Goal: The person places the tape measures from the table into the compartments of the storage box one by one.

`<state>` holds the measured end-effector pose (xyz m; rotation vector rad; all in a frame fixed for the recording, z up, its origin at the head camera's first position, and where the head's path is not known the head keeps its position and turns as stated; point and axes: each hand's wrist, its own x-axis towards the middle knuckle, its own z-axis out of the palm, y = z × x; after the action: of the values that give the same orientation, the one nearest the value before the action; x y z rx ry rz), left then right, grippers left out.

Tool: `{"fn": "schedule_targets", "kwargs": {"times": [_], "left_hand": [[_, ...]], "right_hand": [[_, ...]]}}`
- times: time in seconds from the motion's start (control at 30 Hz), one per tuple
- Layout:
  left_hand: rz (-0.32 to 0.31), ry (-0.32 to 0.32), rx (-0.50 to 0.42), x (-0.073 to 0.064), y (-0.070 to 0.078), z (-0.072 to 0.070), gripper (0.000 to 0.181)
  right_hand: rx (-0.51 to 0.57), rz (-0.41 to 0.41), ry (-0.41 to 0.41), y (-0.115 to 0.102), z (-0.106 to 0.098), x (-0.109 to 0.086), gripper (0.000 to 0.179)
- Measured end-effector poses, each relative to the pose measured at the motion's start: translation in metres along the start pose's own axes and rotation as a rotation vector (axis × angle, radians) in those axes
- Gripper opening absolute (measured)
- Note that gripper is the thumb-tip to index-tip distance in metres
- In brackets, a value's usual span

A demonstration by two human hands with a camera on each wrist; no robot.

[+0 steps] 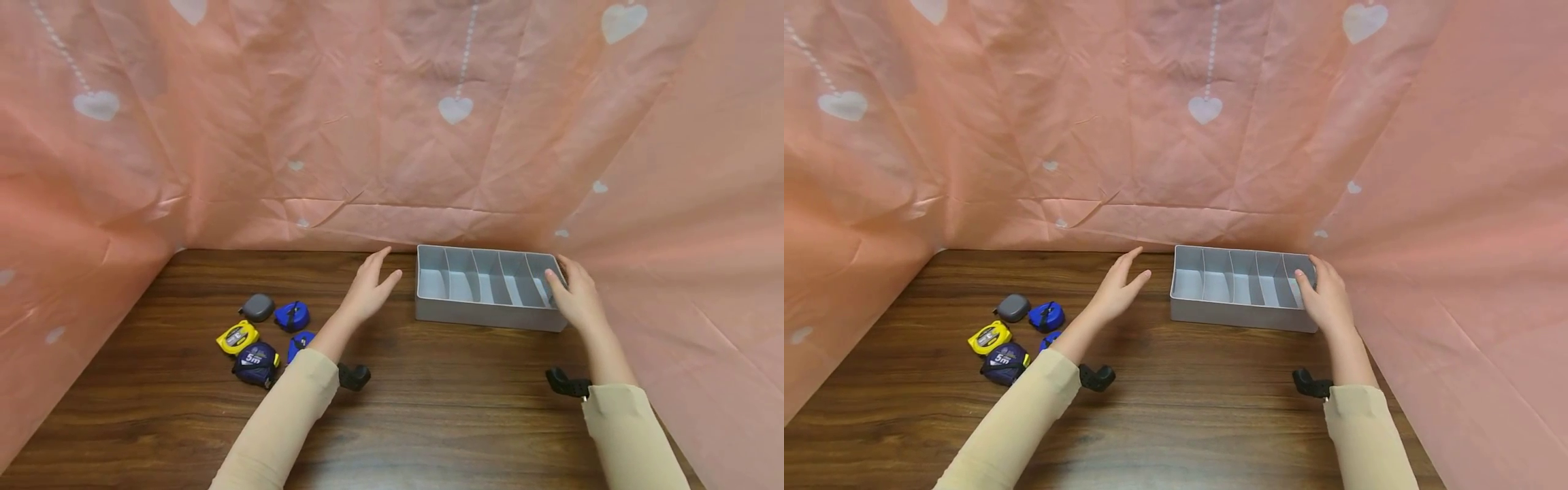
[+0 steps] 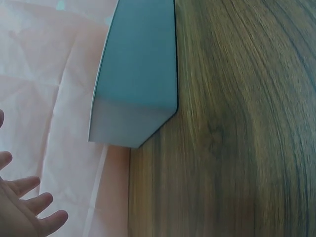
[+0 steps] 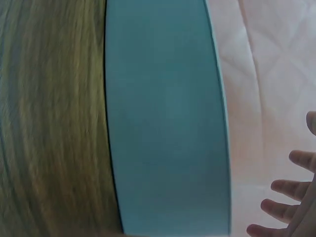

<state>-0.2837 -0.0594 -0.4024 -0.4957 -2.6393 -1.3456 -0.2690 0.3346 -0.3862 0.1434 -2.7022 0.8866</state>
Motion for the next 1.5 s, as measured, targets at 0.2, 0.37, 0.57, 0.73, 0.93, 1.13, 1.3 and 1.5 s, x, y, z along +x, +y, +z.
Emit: {"fn": "schedule_targets", "kwargs": {"times": [0.2, 0.37, 0.57, 0.73, 0.93, 1.13, 1.3, 1.5], "left_hand": [[0.003, -0.013, -0.060, 0.003, 0.000, 0.006, 0.061], [-0.004, -0.012, -0.092, 0.006, 0.000, 0.015, 0.060], [-0.009, -0.005, -0.130, 0.009, -0.003, 0.030, 0.057], [-0.031, -0.023, -0.153, 0.010, -0.007, 0.040, 0.056], [-0.077, -0.030, -0.222, 0.009, -0.012, 0.051, 0.054], [-0.091, -0.011, -0.276, 0.008, -0.014, 0.061, 0.049], [-0.073, -0.004, -0.311, 0.009, -0.017, 0.069, 0.048], [-0.076, 0.001, -0.337, 0.011, -0.024, 0.078, 0.045]], "right_hand": [[0.055, -0.009, -0.008, 0.013, -0.005, -0.005, 0.059], [0.090, -0.035, 0.002, 0.023, -0.006, -0.007, 0.050], [0.120, -0.011, -0.020, 0.034, -0.005, -0.014, 0.049], [0.127, 0.026, -0.031, 0.042, -0.003, -0.019, 0.049], [0.160, 0.078, -0.029, 0.049, 0.002, -0.022, 0.049], [0.212, 0.111, -0.020, 0.057, 0.007, -0.026, 0.047], [0.258, 0.133, -0.039, 0.062, 0.010, -0.029, 0.046], [0.337, 0.145, -0.043, 0.064, 0.013, -0.030, 0.047]]}}
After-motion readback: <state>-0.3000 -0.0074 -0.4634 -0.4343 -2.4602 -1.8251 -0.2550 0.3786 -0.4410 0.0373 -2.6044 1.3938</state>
